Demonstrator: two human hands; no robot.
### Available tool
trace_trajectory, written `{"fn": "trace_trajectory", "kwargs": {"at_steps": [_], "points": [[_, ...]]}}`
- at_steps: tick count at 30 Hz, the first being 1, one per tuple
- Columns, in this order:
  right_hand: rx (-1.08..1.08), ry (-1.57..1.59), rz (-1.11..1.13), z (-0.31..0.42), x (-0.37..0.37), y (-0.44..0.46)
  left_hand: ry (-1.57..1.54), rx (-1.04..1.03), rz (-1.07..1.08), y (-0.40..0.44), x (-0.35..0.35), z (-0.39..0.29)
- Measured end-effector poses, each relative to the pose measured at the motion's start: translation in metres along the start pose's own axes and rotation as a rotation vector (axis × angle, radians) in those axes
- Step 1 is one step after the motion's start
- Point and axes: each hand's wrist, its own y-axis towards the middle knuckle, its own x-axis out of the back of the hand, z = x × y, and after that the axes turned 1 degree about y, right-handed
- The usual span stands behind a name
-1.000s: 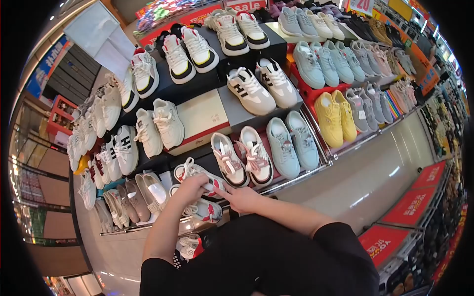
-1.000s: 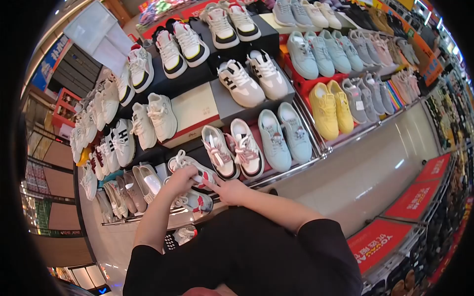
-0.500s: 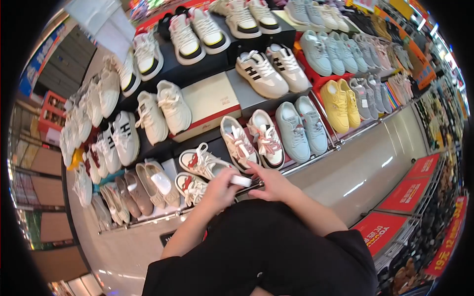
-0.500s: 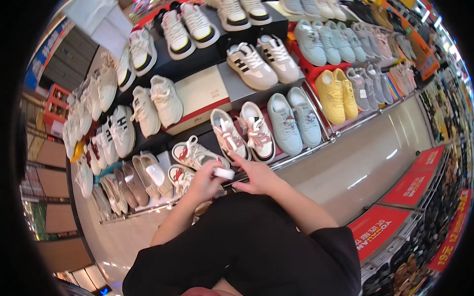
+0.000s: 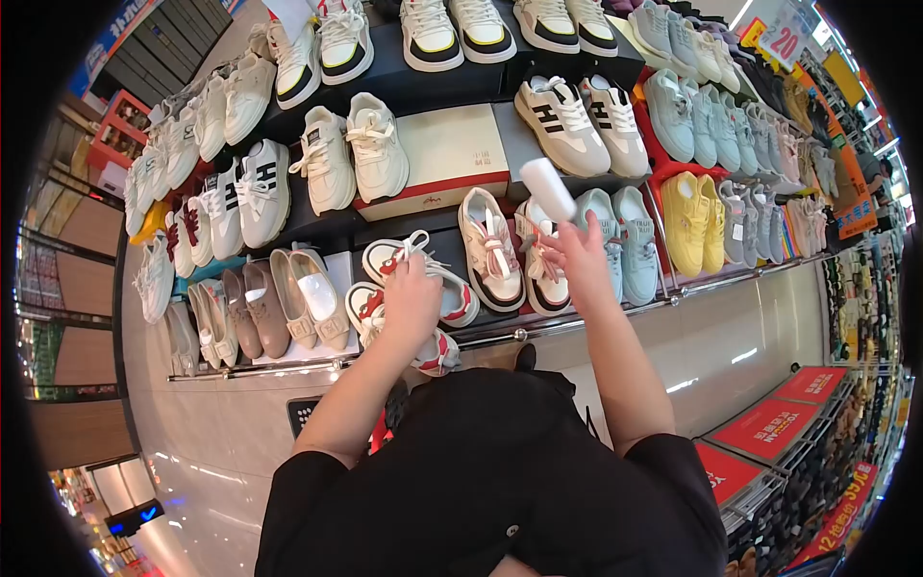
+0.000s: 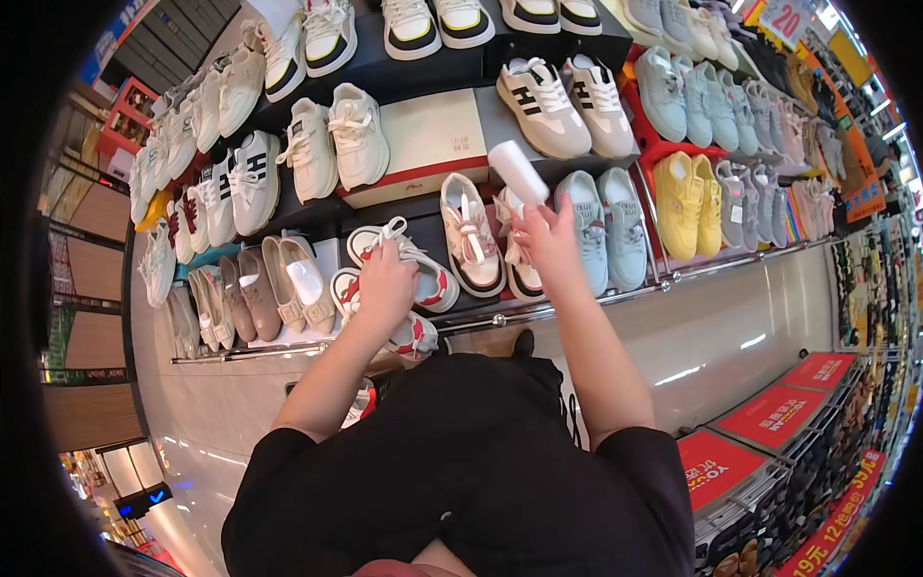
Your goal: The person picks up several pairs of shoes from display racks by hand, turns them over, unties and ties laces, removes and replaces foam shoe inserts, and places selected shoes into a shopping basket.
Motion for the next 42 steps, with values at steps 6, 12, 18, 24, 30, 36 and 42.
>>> {"fn": "trace_trajectory", "kwargs": {"at_steps": [6,12,18,24,30,36,42], "points": [[0.364,-0.501,0.250,-0.079,0.009,-0.022,-0.061,0.120,-0.116,-0.005,-0.022,0.017],[0.817,-0.808,0.652,-0.086,-0.023,-0.042,-0.322,0.337,-0.036,0.007,-0.001,0.040],[0.689,-0.990,0.820,-0.085,-0.062,-0.037,-0.537,0.419,-0.026,0.009,-0.005,0.053],[0.219,-1.332,0.837,-0.083,-0.101,-0.007,-0.551,0.447,-0.102,0.004,-0.018,0.045],[0.208,-1.386,0.728,-0.098,-0.128,-0.002,-0.459,0.222,-0.129,0.000,-0.010,0.039],[0.211,-1.496,0.682,-0.115,-0.125,-0.004,-0.514,0.469,-0.288,-0.003,0.008,0.075],[0.437,-1.529,0.640,-0.126,-0.123,-0.007,-0.365,0.292,0.029,0.008,-0.035,0.128]]}}
